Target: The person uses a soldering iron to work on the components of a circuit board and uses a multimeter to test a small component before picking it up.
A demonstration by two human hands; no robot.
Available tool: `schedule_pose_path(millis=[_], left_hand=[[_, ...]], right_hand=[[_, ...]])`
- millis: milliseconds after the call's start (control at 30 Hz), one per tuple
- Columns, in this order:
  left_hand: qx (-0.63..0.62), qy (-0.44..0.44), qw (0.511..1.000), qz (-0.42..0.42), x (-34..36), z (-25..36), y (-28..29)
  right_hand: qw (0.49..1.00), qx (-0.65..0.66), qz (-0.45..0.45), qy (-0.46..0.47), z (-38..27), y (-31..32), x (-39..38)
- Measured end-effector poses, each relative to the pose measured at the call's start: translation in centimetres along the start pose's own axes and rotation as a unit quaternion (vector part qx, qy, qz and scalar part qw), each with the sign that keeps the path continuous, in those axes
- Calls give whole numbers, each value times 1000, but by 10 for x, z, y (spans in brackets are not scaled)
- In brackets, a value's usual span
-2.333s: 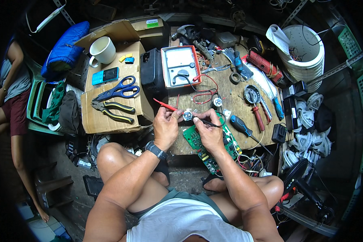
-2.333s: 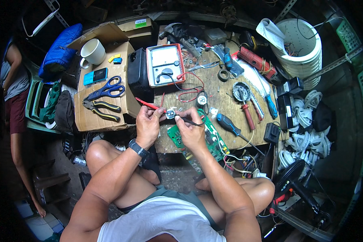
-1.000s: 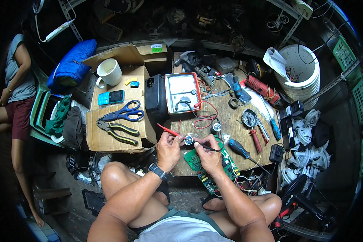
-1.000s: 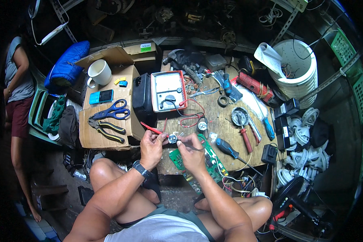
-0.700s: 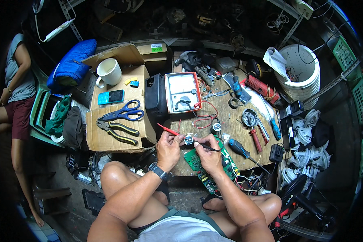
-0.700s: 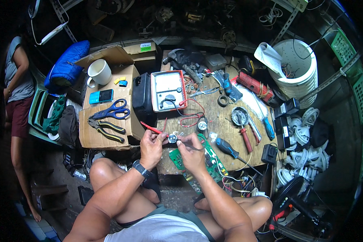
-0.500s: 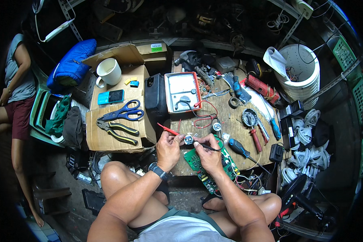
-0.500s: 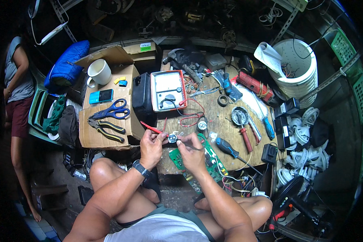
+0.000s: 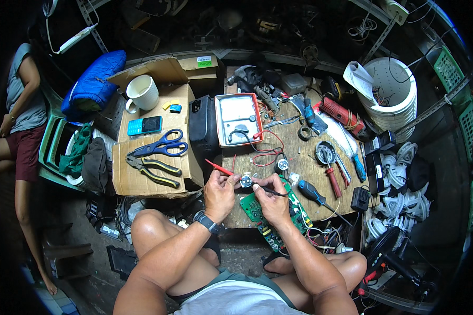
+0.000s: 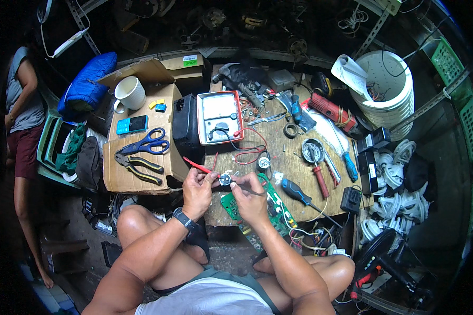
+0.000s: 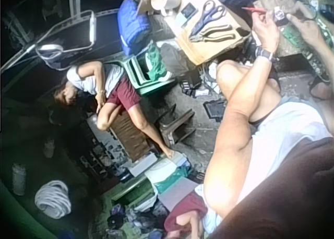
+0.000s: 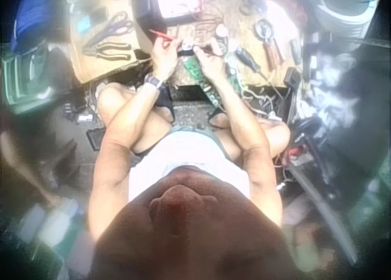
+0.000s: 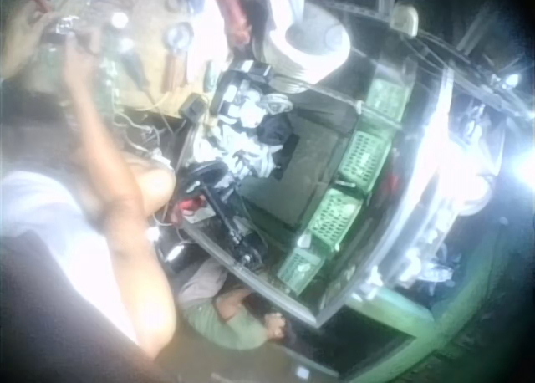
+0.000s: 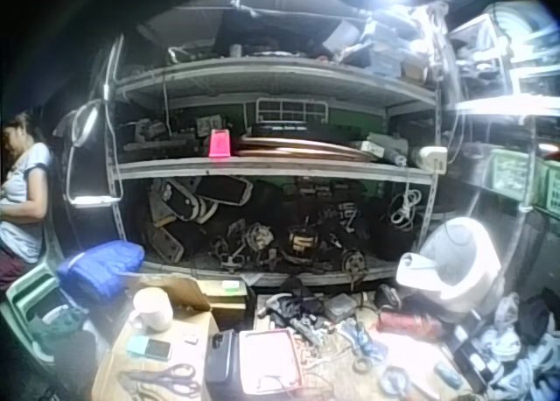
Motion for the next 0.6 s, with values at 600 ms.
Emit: schedule_pose_path(millis=[600], left_hand=[[22, 3, 1000, 0, -1, 2, 0]], right_hand=[[1000, 11, 2, 2, 1, 0, 0]])
Point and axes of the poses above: each hand's wrist, its own x-axis towards the middle knuckle, its own y-axis out of the back of the hand, z = x × y, the point moved 7 cm from there along x, towards the middle knuckle, and after that the axes turned 12 degrees about -z, right-handed, at the moved point
